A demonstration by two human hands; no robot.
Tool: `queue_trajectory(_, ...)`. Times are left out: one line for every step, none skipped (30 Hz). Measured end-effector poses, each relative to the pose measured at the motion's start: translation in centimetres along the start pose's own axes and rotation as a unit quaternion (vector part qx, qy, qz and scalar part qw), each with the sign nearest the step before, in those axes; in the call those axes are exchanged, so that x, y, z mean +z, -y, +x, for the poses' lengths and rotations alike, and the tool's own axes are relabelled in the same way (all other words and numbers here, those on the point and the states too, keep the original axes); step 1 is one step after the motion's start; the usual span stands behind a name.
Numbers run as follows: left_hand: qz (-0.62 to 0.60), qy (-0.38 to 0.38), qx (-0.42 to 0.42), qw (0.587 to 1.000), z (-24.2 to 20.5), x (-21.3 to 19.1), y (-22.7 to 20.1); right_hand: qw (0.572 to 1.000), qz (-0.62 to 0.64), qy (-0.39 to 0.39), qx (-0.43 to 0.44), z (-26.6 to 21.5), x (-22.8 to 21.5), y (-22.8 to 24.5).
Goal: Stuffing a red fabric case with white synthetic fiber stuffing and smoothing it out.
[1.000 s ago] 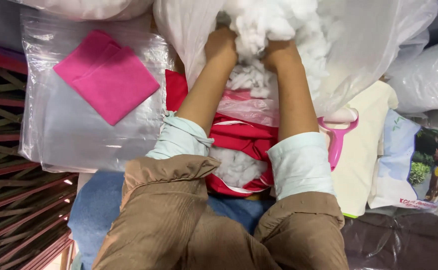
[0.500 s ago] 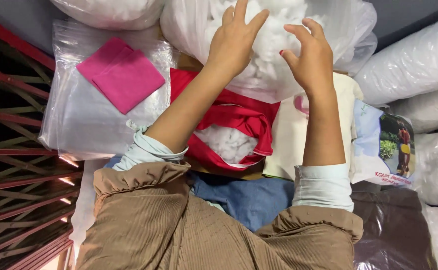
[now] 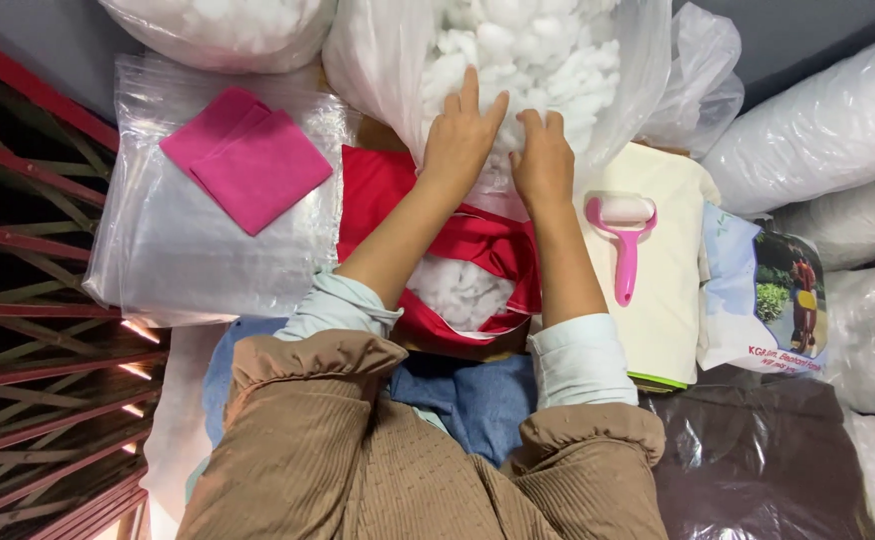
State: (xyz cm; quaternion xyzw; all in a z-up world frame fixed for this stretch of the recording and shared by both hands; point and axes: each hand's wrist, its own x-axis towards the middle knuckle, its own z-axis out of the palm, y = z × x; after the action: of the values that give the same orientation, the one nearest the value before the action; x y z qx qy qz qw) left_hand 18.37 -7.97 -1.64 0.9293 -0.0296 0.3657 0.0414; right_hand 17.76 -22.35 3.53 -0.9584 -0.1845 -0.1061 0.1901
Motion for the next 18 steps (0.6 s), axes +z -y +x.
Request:
queue_trajectory(-0.011,-0.010,-0.019,1.000,0.0,0.5,0.0,0.999,0.029,-0.040,-0.021,0.1,0.5,-0.3)
queue_trajectory(-0.022,-0.020,-0.038,0.999,0.0,1.0,-0.1,0.994,0.058,-0.079,-0.042,0.2,1.1,-0.7)
queue_trajectory(-0.024,-0.018,-0.038,0.999,0.7,-0.3,0.0,0.995,0.057,-0.078,-0.040,0.0,-0.2,-0.1)
queue_trajectory(-0.090,0.043,-0.075,0.992,1.4,-1.7,0.1,0.990,0.092,-0.101,-0.047,-0.2,-1.4,0.5)
queue_trajectory(-0.154,0.103,-0.114,0.976,2.0,-3.1,0.4,0.982,0.129,-0.123,-0.056,-0.3,-2.6,1.3)
queue_trajectory(-0.154,0.103,-0.116,0.976,2.5,-4.4,0.6,0.983,0.128,-0.121,-0.057,-0.3,-4.1,1.7)
queue_trajectory(-0.209,0.049,-0.112,0.970,3.1,-5.7,0.6,0.976,0.144,-0.144,-0.070,-0.5,-5.8,2.1)
queue_trajectory(-0.262,-0.006,-0.107,0.959,3.7,-7.2,0.6,0.969,0.160,-0.167,-0.082,-0.7,-7.5,2.4)
queue_trajectory(-0.264,-0.006,-0.106,0.959,4.1,-9.2,0.7,0.969,0.159,-0.169,-0.082,-1.0,-8.6,2.7)
queue_trajectory(-0.338,-0.015,-0.110,0.935,4.4,-11.3,0.8,0.963,0.194,-0.172,-0.068,-1.2,-9.7,2.9)
queue_trajectory(-0.408,-0.025,-0.113,0.905,4.7,-13.5,1.0,0.956,0.230,-0.175,-0.056,-1.5,-10.9,3.3)
queue_trajectory(-0.409,-0.027,-0.112,0.905,4.4,-15.1,1.1,0.956,0.229,-0.176,-0.057,-2.1,-11.6,3.6)
queue_trajectory(-0.450,-0.007,-0.121,0.885,4.1,-16.7,1.2,0.949,0.265,-0.168,-0.037,-2.7,-12.3,4.0)
queue_trajectory(-0.490,0.013,-0.129,0.862,3.8,-18.3,1.3,0.941,0.300,-0.159,-0.017,-3.3,-12.9,4.4)
queue_trajectory(-0.490,0.014,-0.132,0.862,2.9,-19.3,1.5,0.941,0.300,-0.156,-0.017,-4.4,-13.5,5.0)
queue_trajectory(-0.521,0.052,-0.142,0.840,2.0,-20.3,1.7,0.942,0.313,-0.117,0.006,-5.4,-14.0,5.5)
queue_trajectory(-0.550,0.091,-0.150,0.816,1.0,-21.2,1.9,0.942,0.326,-0.078,0.031,-6.5,-14.4,6.0)
queue_trajectory(-0.551,0.093,-0.152,0.816,-0.8,-21.0,2.2,0.942,0.326,-0.076,0.032,-7.9,-13.8,6.2)
